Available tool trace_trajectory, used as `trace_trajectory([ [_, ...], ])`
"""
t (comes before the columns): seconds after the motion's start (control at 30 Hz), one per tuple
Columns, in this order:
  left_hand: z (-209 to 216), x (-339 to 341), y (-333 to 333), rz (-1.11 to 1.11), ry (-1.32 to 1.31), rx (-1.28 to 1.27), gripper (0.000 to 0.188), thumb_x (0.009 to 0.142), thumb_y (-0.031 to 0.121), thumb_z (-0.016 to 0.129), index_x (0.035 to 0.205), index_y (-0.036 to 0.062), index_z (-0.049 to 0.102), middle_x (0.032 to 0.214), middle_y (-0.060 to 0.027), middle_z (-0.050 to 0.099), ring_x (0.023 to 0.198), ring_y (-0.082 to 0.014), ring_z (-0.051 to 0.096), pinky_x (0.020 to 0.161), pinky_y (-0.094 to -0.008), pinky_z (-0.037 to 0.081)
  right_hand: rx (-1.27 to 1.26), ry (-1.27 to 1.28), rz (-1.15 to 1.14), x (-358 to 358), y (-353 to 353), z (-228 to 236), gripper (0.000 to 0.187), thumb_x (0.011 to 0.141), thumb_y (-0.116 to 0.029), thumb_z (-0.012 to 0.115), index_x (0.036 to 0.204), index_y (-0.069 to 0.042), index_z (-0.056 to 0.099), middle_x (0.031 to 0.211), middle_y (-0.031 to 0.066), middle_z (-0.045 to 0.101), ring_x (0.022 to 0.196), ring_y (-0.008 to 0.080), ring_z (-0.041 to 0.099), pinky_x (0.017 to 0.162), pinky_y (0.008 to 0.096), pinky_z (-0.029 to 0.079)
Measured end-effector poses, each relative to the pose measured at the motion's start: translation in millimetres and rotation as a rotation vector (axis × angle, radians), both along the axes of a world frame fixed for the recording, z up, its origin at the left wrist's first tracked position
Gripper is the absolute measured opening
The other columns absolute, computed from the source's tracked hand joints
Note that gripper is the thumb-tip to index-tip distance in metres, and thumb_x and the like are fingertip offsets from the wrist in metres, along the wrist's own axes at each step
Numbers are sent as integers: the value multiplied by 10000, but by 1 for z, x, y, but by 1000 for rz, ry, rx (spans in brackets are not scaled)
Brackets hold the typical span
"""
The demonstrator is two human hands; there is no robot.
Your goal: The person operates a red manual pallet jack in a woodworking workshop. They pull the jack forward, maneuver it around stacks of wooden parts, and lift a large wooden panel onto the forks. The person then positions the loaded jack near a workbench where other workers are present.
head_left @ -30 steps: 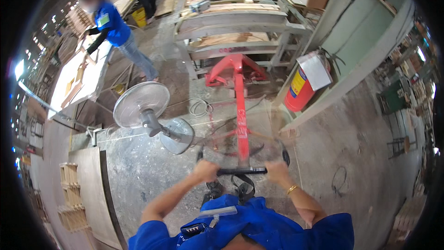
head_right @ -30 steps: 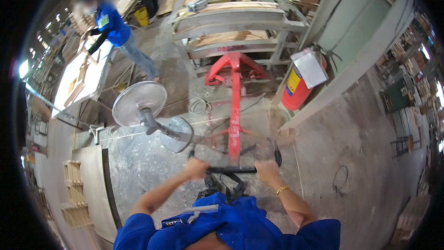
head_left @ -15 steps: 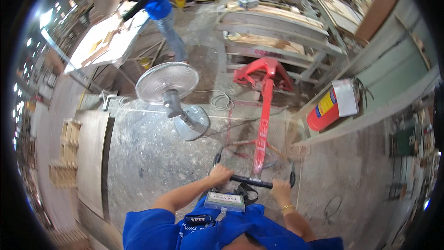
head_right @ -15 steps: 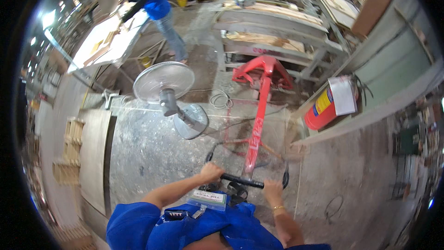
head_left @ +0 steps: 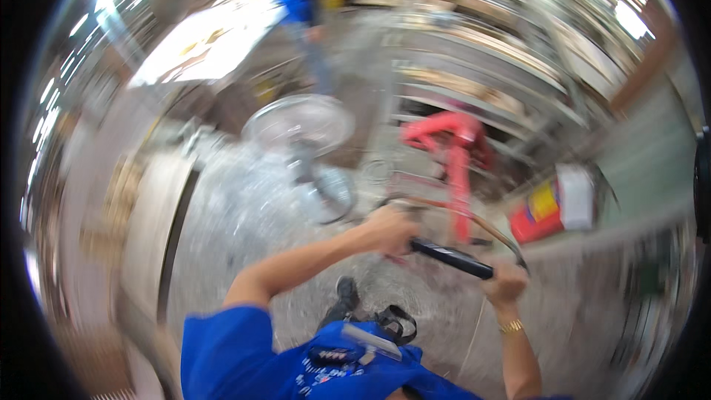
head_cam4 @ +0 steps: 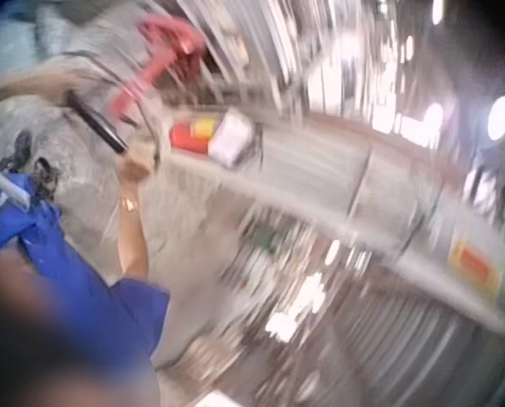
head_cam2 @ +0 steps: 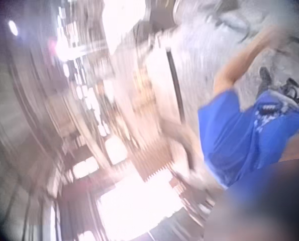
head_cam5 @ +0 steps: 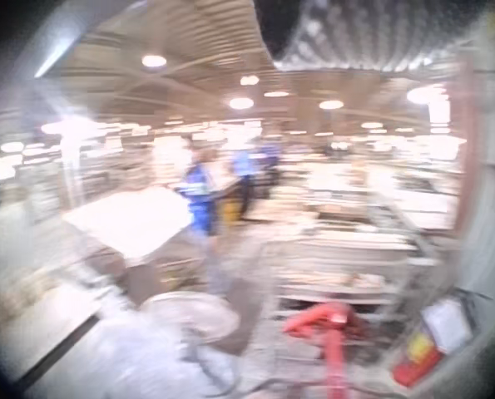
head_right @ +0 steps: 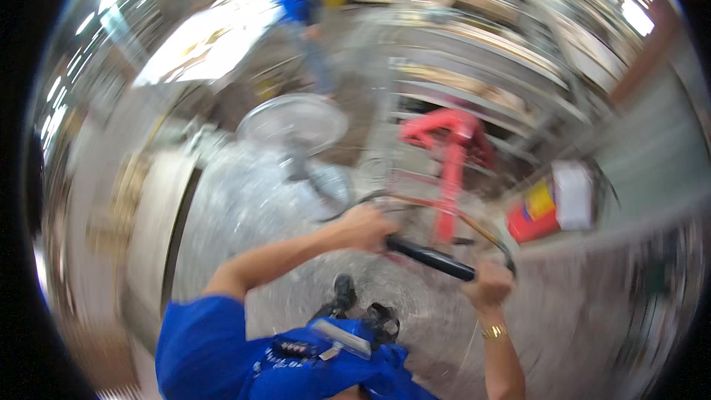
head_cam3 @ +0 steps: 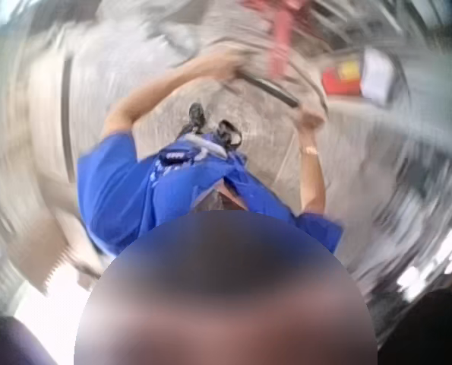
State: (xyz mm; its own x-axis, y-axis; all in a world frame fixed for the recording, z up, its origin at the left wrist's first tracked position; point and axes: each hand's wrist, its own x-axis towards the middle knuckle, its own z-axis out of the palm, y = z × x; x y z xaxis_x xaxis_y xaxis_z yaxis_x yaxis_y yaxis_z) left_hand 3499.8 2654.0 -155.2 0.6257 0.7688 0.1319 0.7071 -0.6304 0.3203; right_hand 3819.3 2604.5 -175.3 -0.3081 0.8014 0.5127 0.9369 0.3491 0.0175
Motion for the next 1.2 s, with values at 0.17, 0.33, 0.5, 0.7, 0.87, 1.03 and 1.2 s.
trace_trajectory([
  [0.17,-110,4,-106,-10,290,-162,201,722,333,635,778,141,655,709,-130,647,657,-315,640,581,-431,487,-265,112,-105,-14,-111,-95,69,640,-181,569,589,-156,529,567,58,549,525,266,552,521,416,387],
  [0.33,-90,13,-111,-52,392,-412,406,650,436,718,797,59,680,754,-185,659,748,-367,646,686,-458,497,-767,90,-185,-29,-124,-92,154,613,-191,645,750,-121,630,712,102,632,718,298,625,596,465,457],
  [0.5,-5,69,9,-298,-16,-207,355,618,363,747,805,68,684,751,-189,657,735,-366,644,667,-457,494,-12,135,-25,-37,4,31,170,533,-312,672,662,-204,690,685,72,655,746,242,642,613,399,464],
  [0.7,18,87,28,-120,23,-150,320,609,325,748,792,71,680,738,-186,654,719,-363,644,654,-454,494,210,58,-182,-7,22,39,170,508,-327,641,517,-176,564,528,36,562,598,241,591,592,406,440],
  [0.87,-47,0,-68,147,336,-120,196,621,229,703,733,75,657,679,-173,638,663,-355,636,618,-456,486,-240,170,-166,-54,-69,-61,126,612,-274,627,598,-171,556,573,34,531,539,234,523,512,403,395],
  [1.03,-121,-14,-102,63,216,-101,127,694,185,596,777,106,650,685,-148,641,649,-340,634,597,-466,492,-388,100,-282,-44,-116,-97,42,652,-158,596,662,-159,636,657,70,590,703,260,588,665,423,400],
  [1.2,-11,-12,-26,17,148,-103,253,662,192,618,908,156,666,827,-141,655,834,-321,640,678,-453,513,-396,34,-106,-24,-42,11,222,597,-219,689,788,-113,652,752,101,636,786,311,619,699,435,451],
])
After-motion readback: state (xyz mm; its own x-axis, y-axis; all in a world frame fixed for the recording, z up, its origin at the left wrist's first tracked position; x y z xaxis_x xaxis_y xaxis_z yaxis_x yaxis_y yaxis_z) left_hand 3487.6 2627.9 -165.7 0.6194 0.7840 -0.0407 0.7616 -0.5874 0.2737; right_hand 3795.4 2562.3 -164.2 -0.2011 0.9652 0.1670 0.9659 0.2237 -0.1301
